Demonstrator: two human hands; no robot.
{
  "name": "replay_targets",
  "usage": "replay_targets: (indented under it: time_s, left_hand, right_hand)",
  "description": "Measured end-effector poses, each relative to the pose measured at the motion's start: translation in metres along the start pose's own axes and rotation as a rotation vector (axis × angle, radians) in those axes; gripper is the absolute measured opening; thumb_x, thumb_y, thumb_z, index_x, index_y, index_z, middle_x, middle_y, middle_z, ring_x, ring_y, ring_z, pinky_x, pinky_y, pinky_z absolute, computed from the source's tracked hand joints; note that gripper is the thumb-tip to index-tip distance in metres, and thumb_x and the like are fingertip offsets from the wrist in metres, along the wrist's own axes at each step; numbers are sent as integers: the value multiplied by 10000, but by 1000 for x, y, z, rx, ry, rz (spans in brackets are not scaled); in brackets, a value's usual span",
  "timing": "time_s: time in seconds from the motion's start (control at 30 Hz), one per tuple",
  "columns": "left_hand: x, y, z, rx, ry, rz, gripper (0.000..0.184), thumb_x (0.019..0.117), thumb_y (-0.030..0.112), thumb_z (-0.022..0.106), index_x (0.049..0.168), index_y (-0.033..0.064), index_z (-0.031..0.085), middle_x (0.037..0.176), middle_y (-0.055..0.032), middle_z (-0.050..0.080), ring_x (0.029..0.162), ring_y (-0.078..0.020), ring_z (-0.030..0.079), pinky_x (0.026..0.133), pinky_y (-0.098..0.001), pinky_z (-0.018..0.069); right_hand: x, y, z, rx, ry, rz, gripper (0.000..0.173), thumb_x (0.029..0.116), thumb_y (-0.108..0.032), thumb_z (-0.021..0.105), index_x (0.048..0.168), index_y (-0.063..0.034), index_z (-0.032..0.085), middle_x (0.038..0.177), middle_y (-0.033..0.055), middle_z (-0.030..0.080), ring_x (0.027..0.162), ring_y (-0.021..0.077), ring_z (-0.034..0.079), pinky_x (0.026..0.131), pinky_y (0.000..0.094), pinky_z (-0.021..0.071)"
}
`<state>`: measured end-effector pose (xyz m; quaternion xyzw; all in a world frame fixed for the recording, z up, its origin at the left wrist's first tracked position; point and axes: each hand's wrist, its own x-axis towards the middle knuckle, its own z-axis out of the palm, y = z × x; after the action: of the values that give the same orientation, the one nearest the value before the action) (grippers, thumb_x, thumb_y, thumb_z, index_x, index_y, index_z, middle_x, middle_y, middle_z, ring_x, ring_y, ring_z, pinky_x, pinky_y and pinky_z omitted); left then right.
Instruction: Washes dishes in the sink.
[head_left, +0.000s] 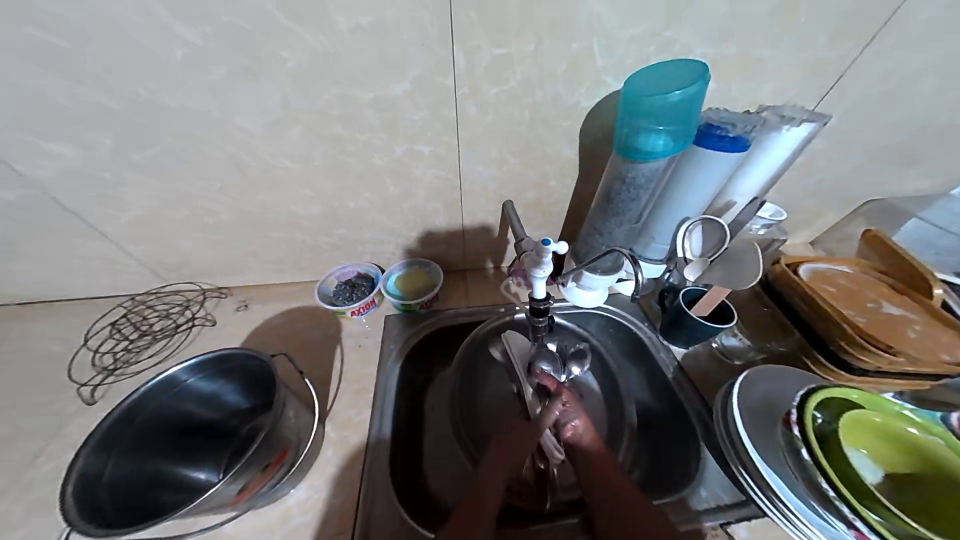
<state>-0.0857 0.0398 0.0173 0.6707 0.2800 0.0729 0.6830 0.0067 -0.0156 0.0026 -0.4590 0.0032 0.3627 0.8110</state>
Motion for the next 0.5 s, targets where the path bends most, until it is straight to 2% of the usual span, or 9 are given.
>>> replay_targets:
  time_s: [0.03, 0.07, 0.1, 0.17, 0.23, 0.3, 0.4, 0.5]
  left_hand:
    - [-1, 3, 1, 33, -36, -39, 650, 950, 294, 726, 1426, -46, 441, 1179, -166, 652, 1009, -170, 664, 900, -347, 565]
    - [-2, 6, 4, 74, -43, -61, 712, 914, 305, 774, 1425, -45, 425, 1146, -168, 648, 957, -179, 666, 834, -347, 574]
    - [-2, 6, 6, 111, -39, -66, 767, 891, 321, 796, 1438, -52, 409, 1160, -187, 647, 979, -203, 667, 854, -367, 570]
    - [2, 0, 10, 129, 20, -34, 798, 884, 345, 795, 1450, -63, 407, 1194, -216, 658, 1069, -243, 670, 962, -410, 549]
    - [9, -7, 12, 115, 101, -26, 749, 912, 398, 760, 1417, -61, 450, 1134, -219, 670, 1016, -262, 680, 929, -439, 555]
    - [13, -12, 10, 111, 135, -53, 736, 919, 451, 734, 1400, -50, 490, 1156, -227, 670, 1044, -282, 672, 950, -466, 540]
    - [13, -14, 8, 113, 142, -28, 700, 917, 453, 732, 1361, -45, 524, 1119, -203, 672, 1005, -250, 670, 916, -438, 548]
    - [10, -11, 13, 136, 137, -22, 698, 942, 440, 706, 1392, -53, 501, 1167, -235, 664, 1069, -294, 660, 961, -474, 527]
  right_hand:
    - [2, 1, -3, 11, 10, -34, 68, 1011, -59, 568, 1004, -41, 634, 735, 18, 694, 632, 60, 667, 596, 223, 576]
    - [4, 3, -6, 16, 7, -74, 78, 994, -49, 584, 1053, -25, 630, 787, 34, 713, 683, 75, 688, 641, 243, 593]
    - [7, 5, -7, 4, 18, -114, 131, 984, -41, 600, 1110, -8, 612, 850, 47, 723, 742, 84, 701, 694, 258, 604]
    - [9, 9, -5, -41, 75, -160, 193, 992, -57, 609, 1173, 7, 592, 922, 49, 713, 810, 68, 689, 753, 250, 591]
    - [7, 12, 2, -69, 126, -165, 169, 1029, -119, 585, 1137, 2, 632, 894, 41, 705, 780, 55, 671, 732, 239, 575]
    - [1, 14, 9, -46, 170, -155, 177, 1052, -152, 550, 1046, -9, 654, 809, 27, 681, 706, 50, 648, 673, 231, 559]
    - [0, 18, 12, 30, 171, -164, 187, 1057, -160, 535, 1069, -9, 645, 817, 39, 686, 719, 68, 663, 672, 243, 573]
    - [-1, 16, 7, 71, 161, -167, 174, 1059, -152, 527, 1084, -14, 630, 822, 41, 676, 713, 74, 655, 666, 248, 567]
